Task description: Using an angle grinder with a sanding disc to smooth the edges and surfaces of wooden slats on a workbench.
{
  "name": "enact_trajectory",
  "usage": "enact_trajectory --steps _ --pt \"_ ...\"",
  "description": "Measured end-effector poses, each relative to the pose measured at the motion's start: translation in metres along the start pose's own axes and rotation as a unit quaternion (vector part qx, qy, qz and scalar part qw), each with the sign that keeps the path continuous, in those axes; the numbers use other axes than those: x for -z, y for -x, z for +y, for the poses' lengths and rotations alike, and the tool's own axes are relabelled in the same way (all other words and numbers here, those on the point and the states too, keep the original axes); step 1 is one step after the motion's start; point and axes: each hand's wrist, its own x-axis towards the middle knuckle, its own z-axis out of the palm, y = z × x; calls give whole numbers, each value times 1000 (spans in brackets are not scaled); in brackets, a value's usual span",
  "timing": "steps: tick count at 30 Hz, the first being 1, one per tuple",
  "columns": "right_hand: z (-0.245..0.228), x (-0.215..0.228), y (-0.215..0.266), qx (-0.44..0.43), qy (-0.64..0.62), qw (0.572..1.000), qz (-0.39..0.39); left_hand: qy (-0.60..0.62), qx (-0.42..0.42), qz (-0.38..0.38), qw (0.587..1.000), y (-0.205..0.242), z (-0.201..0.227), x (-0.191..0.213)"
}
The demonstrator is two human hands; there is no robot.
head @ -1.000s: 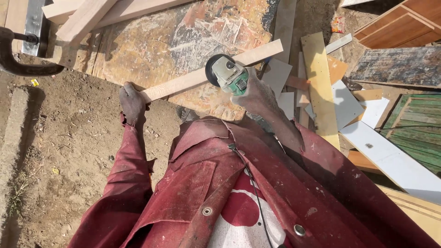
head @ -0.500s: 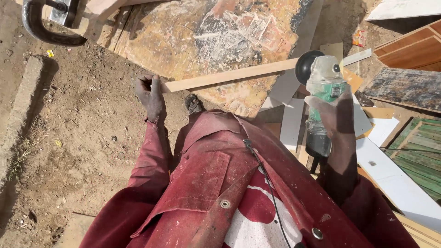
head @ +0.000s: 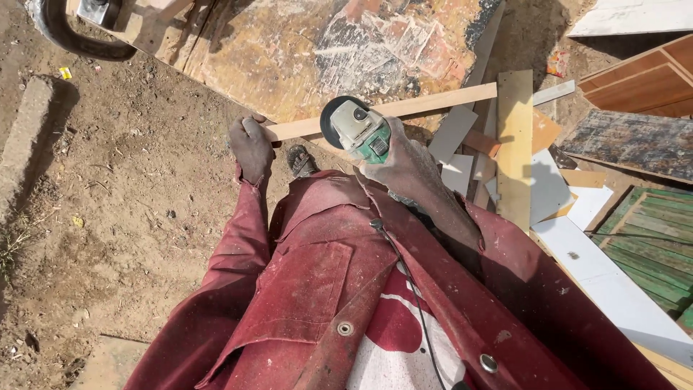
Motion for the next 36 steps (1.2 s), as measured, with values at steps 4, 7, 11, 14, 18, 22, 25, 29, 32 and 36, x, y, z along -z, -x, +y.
enact_trajectory --steps 4,7,11,14,18,22,25,29,32,36 --pt "54 27 -8 -64 77 995 31 33 8 -18 999 4 8 1" --pt "76 66 -13 -77 42 993 80 14 1 -20 1000 -13 -18 1" --pt "62 79 -15 -97 27 990 97 -7 -2 -7 1000 -5 -6 -3" --pt "53 55 -18 -96 51 990 89 0 12 1 1000 2 4 -6" --pt "15 -6 -16 -83 73 994 15 40 14 3 999 -15 -21 -3" --pt "-10 -4 -8 -51 90 994 -32 33 26 -26 999 20 45 0" --pt "25 26 -9 -86 54 995 5 61 29 -25 997 19 44 1" --pt "97 84 -17 -87 18 991 104 61 11 -23 998 15 45 -1" --pt "84 101 -16 -81 -8 988 128 46 -11 -9 999 -13 -11 -6" --pt "43 72 -17 -139 36 977 160 55 -2 -14 998 5 21 -6"
